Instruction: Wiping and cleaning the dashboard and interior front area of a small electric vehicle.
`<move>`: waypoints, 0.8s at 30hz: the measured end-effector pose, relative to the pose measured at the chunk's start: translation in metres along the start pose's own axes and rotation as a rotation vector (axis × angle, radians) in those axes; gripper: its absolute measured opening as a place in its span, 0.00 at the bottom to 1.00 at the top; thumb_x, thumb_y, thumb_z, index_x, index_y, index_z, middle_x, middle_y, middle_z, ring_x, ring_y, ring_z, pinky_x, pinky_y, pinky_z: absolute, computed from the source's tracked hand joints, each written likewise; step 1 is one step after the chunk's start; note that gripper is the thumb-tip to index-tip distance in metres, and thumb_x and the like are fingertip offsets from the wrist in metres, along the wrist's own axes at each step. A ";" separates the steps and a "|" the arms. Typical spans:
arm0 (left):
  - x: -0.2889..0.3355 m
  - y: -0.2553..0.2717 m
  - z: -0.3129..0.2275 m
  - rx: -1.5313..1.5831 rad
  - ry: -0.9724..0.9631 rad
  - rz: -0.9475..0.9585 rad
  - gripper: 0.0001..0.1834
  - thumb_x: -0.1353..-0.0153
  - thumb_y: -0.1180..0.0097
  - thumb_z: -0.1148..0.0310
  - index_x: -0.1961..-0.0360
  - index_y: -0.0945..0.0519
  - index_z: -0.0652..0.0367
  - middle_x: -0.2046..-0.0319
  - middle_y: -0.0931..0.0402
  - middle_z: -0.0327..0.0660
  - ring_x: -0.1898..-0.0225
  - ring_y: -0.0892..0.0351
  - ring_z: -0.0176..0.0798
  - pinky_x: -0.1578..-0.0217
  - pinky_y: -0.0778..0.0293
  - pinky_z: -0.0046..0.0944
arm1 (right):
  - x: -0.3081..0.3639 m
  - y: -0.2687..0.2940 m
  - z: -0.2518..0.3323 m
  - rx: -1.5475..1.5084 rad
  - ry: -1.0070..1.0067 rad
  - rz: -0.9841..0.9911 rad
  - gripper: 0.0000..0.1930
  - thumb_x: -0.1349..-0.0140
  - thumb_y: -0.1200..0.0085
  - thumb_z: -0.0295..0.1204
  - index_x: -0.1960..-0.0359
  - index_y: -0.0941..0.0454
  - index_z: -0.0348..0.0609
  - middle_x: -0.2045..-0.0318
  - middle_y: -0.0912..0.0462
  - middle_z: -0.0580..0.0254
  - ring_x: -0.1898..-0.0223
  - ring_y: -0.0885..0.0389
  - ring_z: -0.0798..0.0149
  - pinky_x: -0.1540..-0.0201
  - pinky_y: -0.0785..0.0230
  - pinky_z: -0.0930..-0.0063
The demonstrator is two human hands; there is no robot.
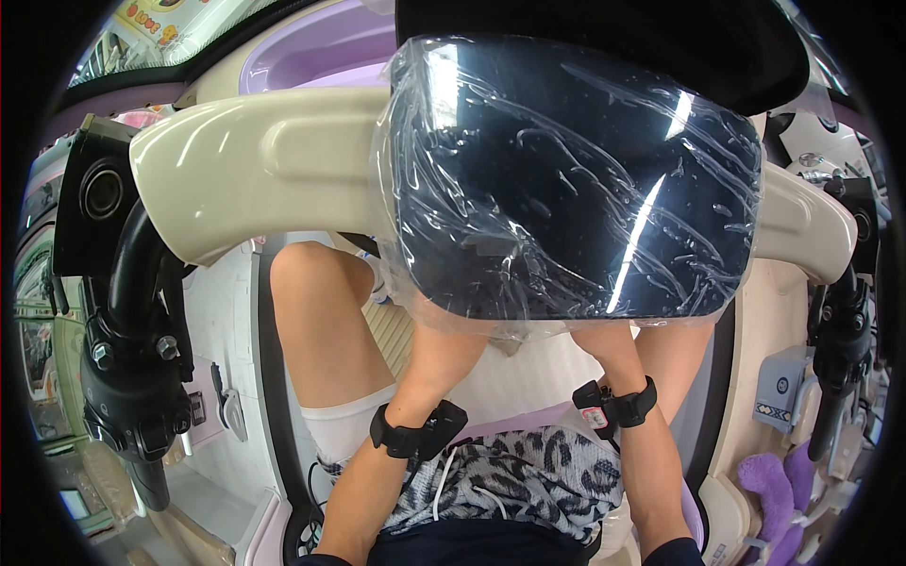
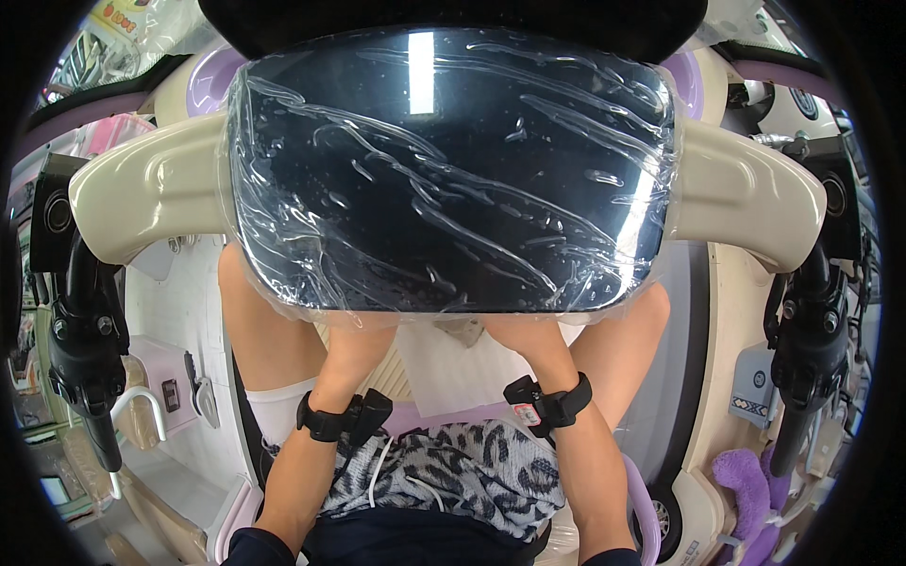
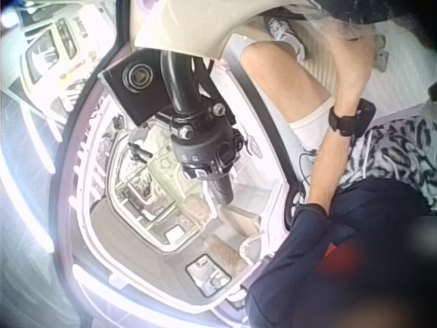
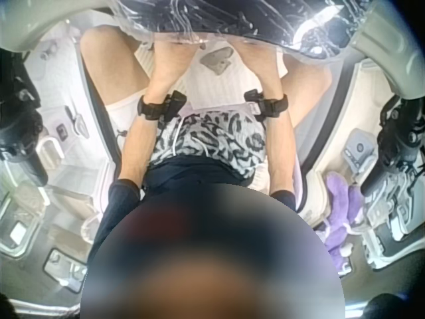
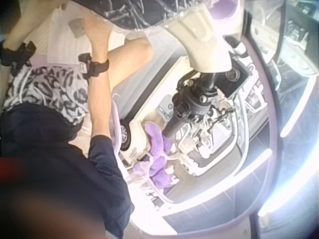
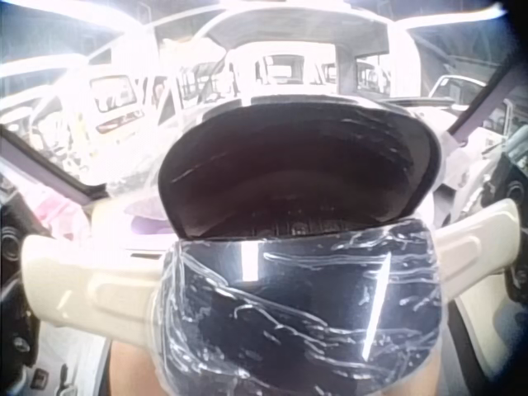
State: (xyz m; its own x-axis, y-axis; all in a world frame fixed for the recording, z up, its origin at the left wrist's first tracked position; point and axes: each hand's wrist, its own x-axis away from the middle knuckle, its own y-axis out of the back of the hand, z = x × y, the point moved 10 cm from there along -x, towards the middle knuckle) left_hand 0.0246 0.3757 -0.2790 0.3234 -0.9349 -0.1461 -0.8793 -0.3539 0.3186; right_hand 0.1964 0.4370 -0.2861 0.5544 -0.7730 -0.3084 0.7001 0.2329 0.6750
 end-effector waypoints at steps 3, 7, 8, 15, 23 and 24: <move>0.002 -0.001 0.001 0.015 -0.034 0.019 0.21 0.50 0.38 0.80 0.53 0.24 0.66 0.55 0.23 0.47 0.54 0.23 0.45 0.51 0.28 0.40 | -0.003 -0.001 0.000 -0.030 -0.064 0.029 0.17 0.44 0.43 0.21 0.51 0.22 0.35 0.54 0.18 0.51 0.52 0.21 0.53 0.48 0.30 0.62; -0.001 0.000 -0.008 -0.039 -0.062 0.014 0.21 0.50 0.38 0.80 0.53 0.23 0.66 0.56 0.22 0.47 0.56 0.22 0.46 0.53 0.27 0.40 | -0.002 0.001 -0.001 -0.063 -0.067 0.001 0.16 0.44 0.42 0.22 0.52 0.22 0.35 0.55 0.18 0.51 0.53 0.21 0.52 0.49 0.30 0.62; -0.003 -0.001 -0.008 -0.018 -0.040 0.025 0.21 0.51 0.38 0.80 0.53 0.24 0.66 0.57 0.22 0.47 0.56 0.22 0.46 0.53 0.27 0.41 | -0.002 0.001 -0.001 -0.049 -0.069 -0.007 0.16 0.44 0.42 0.22 0.52 0.22 0.36 0.56 0.18 0.51 0.54 0.21 0.52 0.49 0.30 0.62; -0.003 -0.001 -0.007 -0.042 -0.037 0.032 0.22 0.51 0.37 0.79 0.52 0.24 0.66 0.57 0.21 0.47 0.57 0.22 0.45 0.54 0.26 0.40 | -0.004 -0.001 -0.002 -0.008 -0.117 0.052 0.16 0.45 0.42 0.23 0.53 0.21 0.36 0.57 0.18 0.50 0.54 0.21 0.51 0.48 0.30 0.62; -0.008 0.000 -0.015 0.044 0.038 0.052 0.23 0.54 0.34 0.80 0.53 0.23 0.65 0.59 0.20 0.45 0.60 0.21 0.42 0.56 0.26 0.37 | -0.002 -0.004 -0.011 -0.138 -0.120 0.067 0.18 0.43 0.41 0.20 0.49 0.23 0.35 0.53 0.19 0.53 0.51 0.22 0.58 0.47 0.30 0.66; -0.009 0.001 -0.015 0.042 0.038 0.051 0.23 0.54 0.34 0.80 0.53 0.23 0.65 0.59 0.20 0.45 0.60 0.21 0.42 0.56 0.26 0.37 | -0.002 -0.005 -0.010 -0.139 -0.118 0.068 0.18 0.43 0.41 0.20 0.49 0.23 0.35 0.53 0.19 0.53 0.51 0.22 0.58 0.47 0.30 0.66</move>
State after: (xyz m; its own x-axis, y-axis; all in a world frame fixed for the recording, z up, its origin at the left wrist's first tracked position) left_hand 0.0266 0.3830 -0.2631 0.2905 -0.9522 -0.0947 -0.9087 -0.3055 0.2846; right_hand 0.1961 0.4438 -0.2954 0.5516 -0.8147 -0.1788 0.7230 0.3601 0.5897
